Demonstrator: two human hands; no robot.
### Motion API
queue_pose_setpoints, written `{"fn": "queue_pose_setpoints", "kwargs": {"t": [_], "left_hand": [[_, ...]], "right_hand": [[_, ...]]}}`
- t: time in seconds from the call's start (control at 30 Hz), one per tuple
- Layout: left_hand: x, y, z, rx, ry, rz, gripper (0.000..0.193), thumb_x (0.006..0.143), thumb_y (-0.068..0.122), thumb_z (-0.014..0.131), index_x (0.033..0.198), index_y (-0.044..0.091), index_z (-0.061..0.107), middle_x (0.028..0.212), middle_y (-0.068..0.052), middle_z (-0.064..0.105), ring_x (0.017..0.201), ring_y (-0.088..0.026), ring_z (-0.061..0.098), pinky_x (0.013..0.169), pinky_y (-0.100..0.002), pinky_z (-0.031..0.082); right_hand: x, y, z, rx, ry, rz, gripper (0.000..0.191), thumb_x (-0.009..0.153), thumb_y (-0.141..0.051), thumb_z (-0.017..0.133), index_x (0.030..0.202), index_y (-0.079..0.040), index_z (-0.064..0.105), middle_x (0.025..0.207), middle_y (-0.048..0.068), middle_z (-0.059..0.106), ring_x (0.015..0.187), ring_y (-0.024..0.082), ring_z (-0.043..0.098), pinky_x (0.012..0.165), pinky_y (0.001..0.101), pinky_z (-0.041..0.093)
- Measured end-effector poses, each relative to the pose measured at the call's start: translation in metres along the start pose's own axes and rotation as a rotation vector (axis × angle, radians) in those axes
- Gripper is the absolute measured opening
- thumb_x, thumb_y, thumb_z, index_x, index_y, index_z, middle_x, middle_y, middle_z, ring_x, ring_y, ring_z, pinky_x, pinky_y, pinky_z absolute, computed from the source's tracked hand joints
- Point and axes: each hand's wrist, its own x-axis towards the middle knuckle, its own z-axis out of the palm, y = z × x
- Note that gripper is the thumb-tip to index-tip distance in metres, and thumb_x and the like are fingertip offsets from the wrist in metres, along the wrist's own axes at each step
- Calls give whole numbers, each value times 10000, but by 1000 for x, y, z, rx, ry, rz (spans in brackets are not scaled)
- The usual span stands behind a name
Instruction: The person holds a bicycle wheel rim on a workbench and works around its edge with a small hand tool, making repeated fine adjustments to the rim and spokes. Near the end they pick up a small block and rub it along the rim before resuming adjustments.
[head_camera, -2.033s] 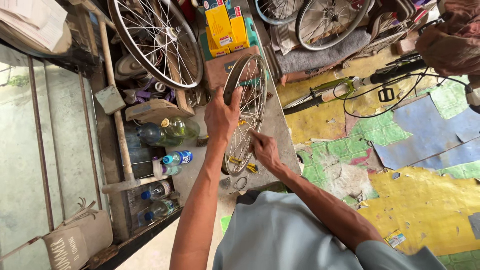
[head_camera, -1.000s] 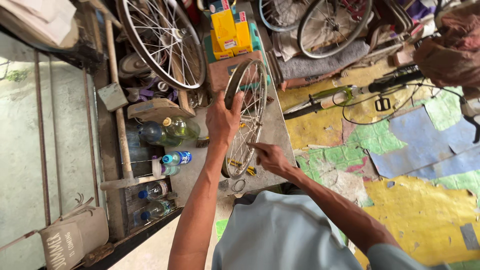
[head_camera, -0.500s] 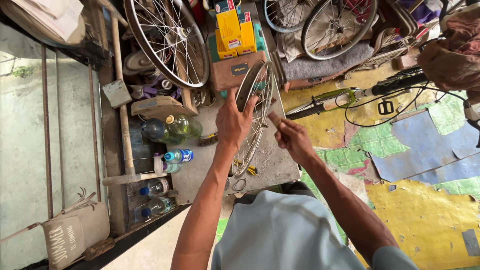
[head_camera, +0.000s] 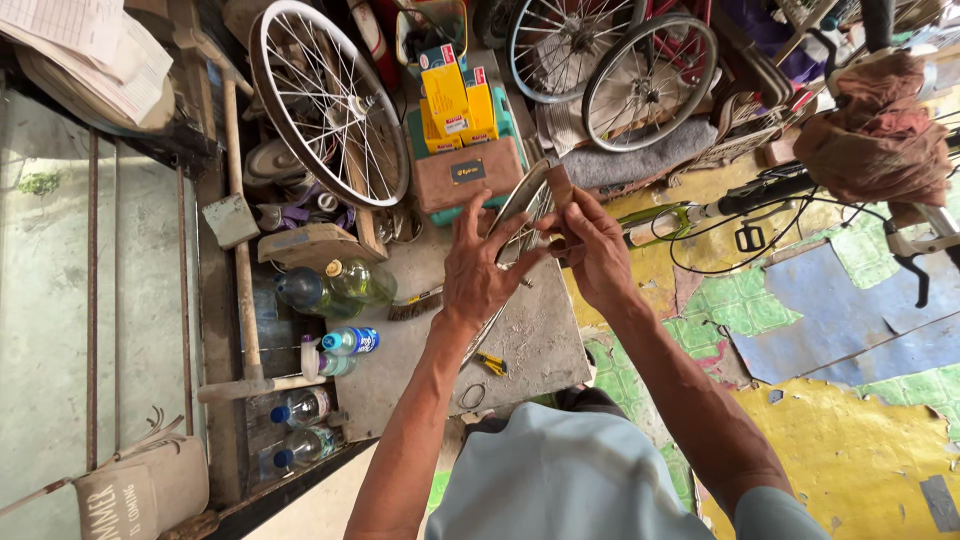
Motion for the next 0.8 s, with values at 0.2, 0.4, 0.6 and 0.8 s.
{"fn": "queue_pose_setpoints", "kwargs": {"t": [0.2, 0.4, 0.6, 0.8], "left_hand": [[3, 0, 4, -1, -9, 81, 462, 800, 383, 833, 1209, 177, 765, 1459, -171, 476, 1262, -371, 533, 1055, -478, 485], [-2, -9, 12, 30, 15, 89, 227, 923, 318, 766, 1063, 145, 809, 1417, -109, 543, 1279, -334, 550, 1059, -460, 505], [-2, -9, 13, -50, -25, 4, 177, 934, 241, 737, 1059, 132, 800, 1401, -115, 572, 1207, -328, 620, 956, -446, 542], [5, -5, 14, -19, 9, 70, 168, 937, 162, 725, 1089, 98, 758, 1355, -107, 591, 1190, -332, 631, 941, -445, 542]], "right_hand": [[10, 15, 13, -36, -11, -78, 440, 1107, -187, 533, 1515, -28, 488, 1036, 73, 743, 855, 112, 688, 719, 254, 573], [10, 22, 16, -67, -2, -94, 413, 1105, -212, 523, 1475, -28, 509, 1062, 64, 754, 900, 107, 702, 761, 249, 554], [7, 26, 9, -241, 16, -140, 407, 1129, -239, 534, 1469, -16, 541, 1080, 66, 751, 971, 89, 671, 843, 254, 526], [6, 27, 0, -182, 55, -136, 411, 1092, -242, 556, 1447, -36, 542, 1089, 52, 749, 1012, 100, 679, 862, 260, 517]]}}
